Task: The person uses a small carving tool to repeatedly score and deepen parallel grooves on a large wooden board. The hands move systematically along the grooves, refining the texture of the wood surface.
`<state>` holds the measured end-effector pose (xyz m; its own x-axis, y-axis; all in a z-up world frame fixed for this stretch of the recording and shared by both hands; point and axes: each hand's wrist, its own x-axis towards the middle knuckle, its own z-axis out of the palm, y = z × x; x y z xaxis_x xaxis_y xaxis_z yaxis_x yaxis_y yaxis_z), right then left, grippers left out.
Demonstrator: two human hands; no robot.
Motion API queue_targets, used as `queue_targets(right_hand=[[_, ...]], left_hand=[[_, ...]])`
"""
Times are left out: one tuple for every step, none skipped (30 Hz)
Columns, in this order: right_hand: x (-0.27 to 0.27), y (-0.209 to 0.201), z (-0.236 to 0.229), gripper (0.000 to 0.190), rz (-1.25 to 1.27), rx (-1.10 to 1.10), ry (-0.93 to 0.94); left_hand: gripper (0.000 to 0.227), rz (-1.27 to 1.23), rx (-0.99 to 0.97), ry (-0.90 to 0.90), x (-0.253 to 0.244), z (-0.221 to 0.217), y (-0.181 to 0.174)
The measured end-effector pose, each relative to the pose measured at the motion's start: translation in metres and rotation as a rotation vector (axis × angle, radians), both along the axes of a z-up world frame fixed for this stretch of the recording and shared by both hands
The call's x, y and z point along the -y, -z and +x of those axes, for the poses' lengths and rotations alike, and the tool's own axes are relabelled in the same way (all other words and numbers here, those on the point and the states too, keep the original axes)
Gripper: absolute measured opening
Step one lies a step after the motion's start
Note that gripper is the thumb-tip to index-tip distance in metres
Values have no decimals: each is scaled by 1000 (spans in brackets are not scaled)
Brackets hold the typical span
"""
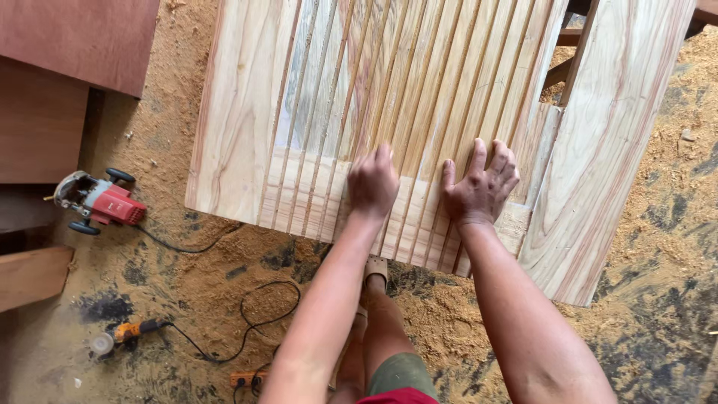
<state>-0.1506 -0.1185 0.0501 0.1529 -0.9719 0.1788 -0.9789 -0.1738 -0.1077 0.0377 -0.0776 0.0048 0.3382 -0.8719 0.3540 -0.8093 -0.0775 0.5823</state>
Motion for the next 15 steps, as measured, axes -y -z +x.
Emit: queue_targets(right_hand=[[1, 0, 0, 67, -1, -8, 3], [3, 0, 0, 67, -2, -16, 6], [4, 0, 0, 67, 5, -15, 7], [5, 1, -1, 67, 13, -14, 7], [3, 1, -3, 67, 27, -18, 0], [0, 1, -5, 67, 28, -17, 5], [2, 0, -5, 68, 18, -11, 3], [3, 0, -4, 68, 8, -6, 2], [0, 0, -3, 68, 21, 9, 7], [-4, 0, -1, 68, 34, 23, 12], [-1, 0, -2, 68, 34, 30, -1], [2, -2, -4, 68, 20, 14, 4], [2, -2, -3, 68, 16, 4, 7], [4, -4, -2, 68, 11, -6, 11], [1, -2, -1, 67, 17, -7, 9]], left_hand=[[19, 80, -12, 16, -24, -2, -2], [16, 65, -57, 0, -59, -7, -2], [17, 49, -99, 1, -84, -9, -3], [16, 11, -32, -1, -94, -9, 0], [15, -22, 29, -10, -102, -12, 2], [14, -55, 90, -18, -101, -13, 4], [13, -29, 80, -1, -87, -12, 8], [15, -2, 71, 16, -62, -9, 9], [14, 26, 100, 3, -33, -4, 9], [15, 54, 130, -10, -5, 1, 8], [12, -51, 152, -33, 15, 3, 6], [12, -155, 174, -57, 22, 2, 2], [16, -97, 145, -30, 18, 3, -3], [20, -39, 115, -3, 5, 3, -9], [24, 23, 90, 32, -18, 1, -13]])
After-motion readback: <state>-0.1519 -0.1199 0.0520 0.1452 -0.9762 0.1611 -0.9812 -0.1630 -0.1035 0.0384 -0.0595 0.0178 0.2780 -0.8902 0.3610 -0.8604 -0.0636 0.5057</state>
